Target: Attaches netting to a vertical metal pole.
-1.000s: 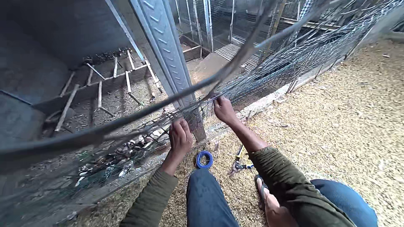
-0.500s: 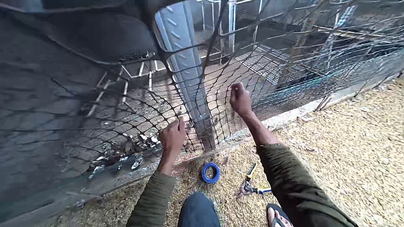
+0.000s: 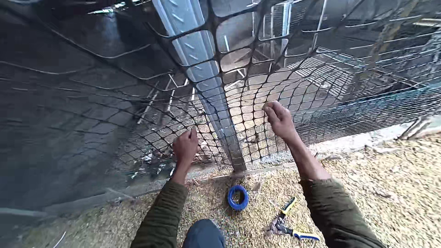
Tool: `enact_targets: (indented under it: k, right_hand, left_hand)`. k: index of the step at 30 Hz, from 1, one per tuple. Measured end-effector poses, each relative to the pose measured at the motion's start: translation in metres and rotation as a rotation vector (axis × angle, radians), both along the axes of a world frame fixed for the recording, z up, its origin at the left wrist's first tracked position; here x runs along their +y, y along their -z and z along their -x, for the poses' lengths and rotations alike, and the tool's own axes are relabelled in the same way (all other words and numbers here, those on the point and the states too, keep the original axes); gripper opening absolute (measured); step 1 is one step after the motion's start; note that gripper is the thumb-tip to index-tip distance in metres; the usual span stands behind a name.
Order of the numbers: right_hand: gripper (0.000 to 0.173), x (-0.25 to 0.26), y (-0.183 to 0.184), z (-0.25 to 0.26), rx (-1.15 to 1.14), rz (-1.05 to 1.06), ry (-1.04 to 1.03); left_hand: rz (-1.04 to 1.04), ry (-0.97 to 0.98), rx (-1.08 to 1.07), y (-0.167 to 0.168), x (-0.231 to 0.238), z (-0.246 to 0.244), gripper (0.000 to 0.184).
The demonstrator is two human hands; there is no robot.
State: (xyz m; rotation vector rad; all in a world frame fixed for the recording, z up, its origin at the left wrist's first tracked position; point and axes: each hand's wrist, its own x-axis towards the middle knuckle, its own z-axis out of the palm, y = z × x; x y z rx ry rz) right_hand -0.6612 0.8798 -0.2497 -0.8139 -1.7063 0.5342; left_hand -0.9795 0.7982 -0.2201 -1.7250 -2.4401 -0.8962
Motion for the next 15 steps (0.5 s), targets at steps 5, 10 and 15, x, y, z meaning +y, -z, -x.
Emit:
enact_targets:
  k: [5,10,15]
  right_hand:
    - [0.025,-0.014,-0.008,0.03,0.366,-0.046,-0.427]
    - [0.023,-0.013,-0.025,0.057,0.509,-0.104,-0.674]
    - [0.022,0.002,-0.04,0.057,0.474,-0.121,-0.573]
  left_hand:
    - [-0.014,-0.033,0.05,0.002,0.011,-0.007,0.048]
    - [0.033,-0.058,0.019,0.003,0.009,-0.008,0.047]
    - [0.027,-0.088,0.003,-0.009,0.005,-0.009,0.051]
